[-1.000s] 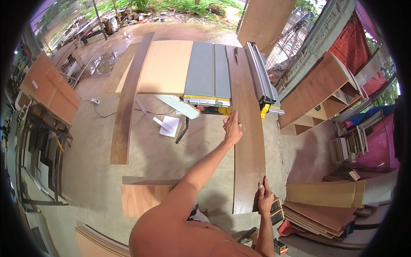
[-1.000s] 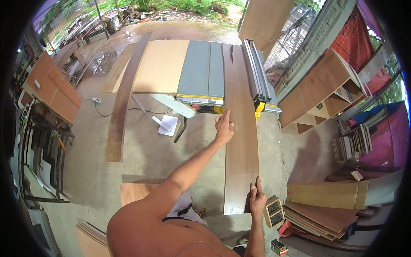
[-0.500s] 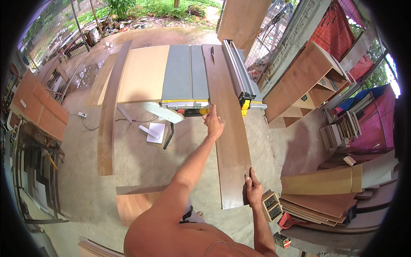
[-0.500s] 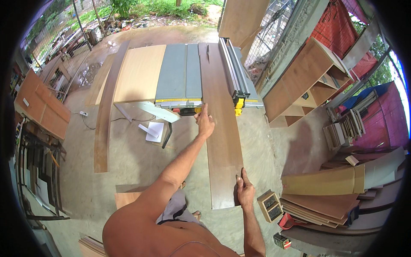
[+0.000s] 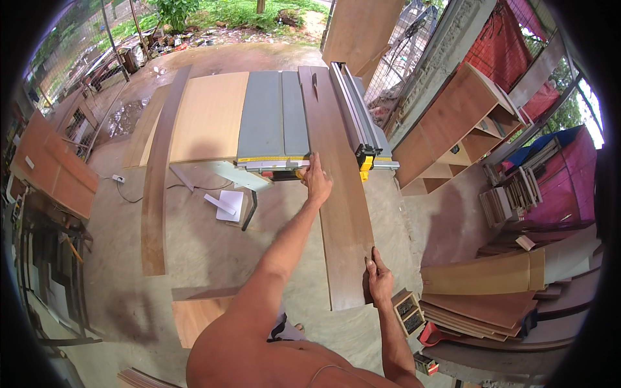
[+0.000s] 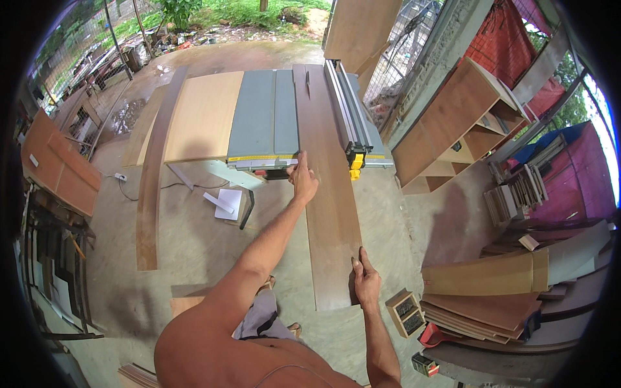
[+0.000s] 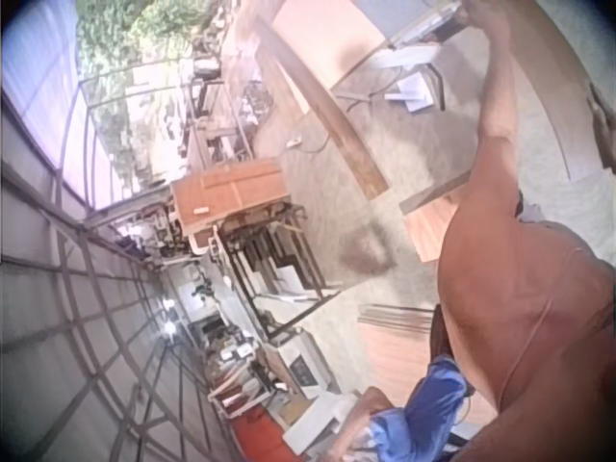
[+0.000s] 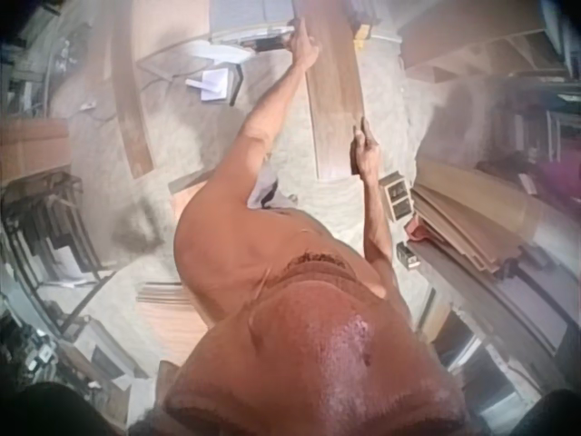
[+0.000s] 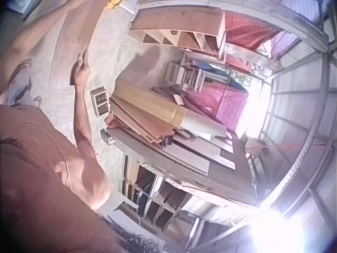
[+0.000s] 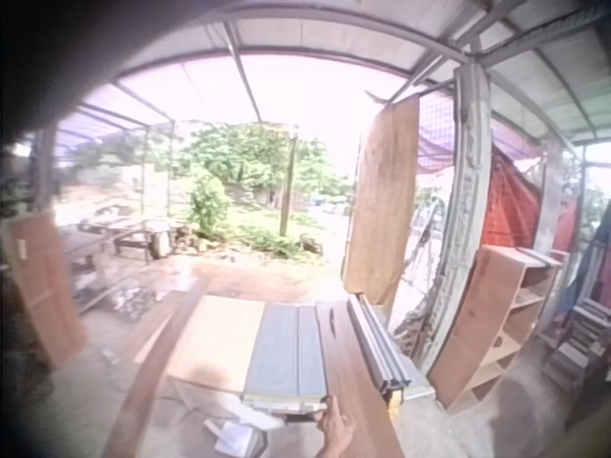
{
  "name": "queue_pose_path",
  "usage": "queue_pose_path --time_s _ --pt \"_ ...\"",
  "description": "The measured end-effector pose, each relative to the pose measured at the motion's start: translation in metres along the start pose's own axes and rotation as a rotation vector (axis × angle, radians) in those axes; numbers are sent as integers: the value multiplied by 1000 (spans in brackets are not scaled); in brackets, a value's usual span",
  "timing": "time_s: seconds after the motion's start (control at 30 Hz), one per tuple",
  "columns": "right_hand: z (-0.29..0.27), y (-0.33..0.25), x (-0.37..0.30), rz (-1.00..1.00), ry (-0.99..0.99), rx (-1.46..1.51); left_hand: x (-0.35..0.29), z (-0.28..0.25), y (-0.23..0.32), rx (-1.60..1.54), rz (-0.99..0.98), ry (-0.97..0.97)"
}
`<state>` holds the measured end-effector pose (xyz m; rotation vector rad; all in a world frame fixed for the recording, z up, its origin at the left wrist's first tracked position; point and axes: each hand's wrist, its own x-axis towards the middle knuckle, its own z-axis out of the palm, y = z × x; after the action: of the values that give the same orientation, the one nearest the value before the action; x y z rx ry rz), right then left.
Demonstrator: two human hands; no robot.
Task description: The person picks up a wood plank, aligns it against the guide on a table saw, and feeds it through the spinning blade. They then pick up another plank and repeat the sawing process before walking across the workshop past various wood stacks and cabinets.
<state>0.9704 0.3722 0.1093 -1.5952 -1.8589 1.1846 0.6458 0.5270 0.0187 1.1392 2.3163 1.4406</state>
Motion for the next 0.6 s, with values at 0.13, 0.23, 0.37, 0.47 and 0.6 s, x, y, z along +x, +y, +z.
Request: queue_pose_path --time_s 0.13,0.23,0.37,0.47,0.6 --pt "4 -5 10 -23 6 12 14 4 -5 53 25 5" --pt "11 -2 22 -69 51 -2 27 5 -6 59 83 20" --pt "17 0 38 -117 75 -26 37 6 -5 116 64 46" --pt "18 -4 48 -107 66 -11 49 6 -6 104 97 56" --pt "21 -12 60 -77 38 17 65 7 -7 104 105 51"
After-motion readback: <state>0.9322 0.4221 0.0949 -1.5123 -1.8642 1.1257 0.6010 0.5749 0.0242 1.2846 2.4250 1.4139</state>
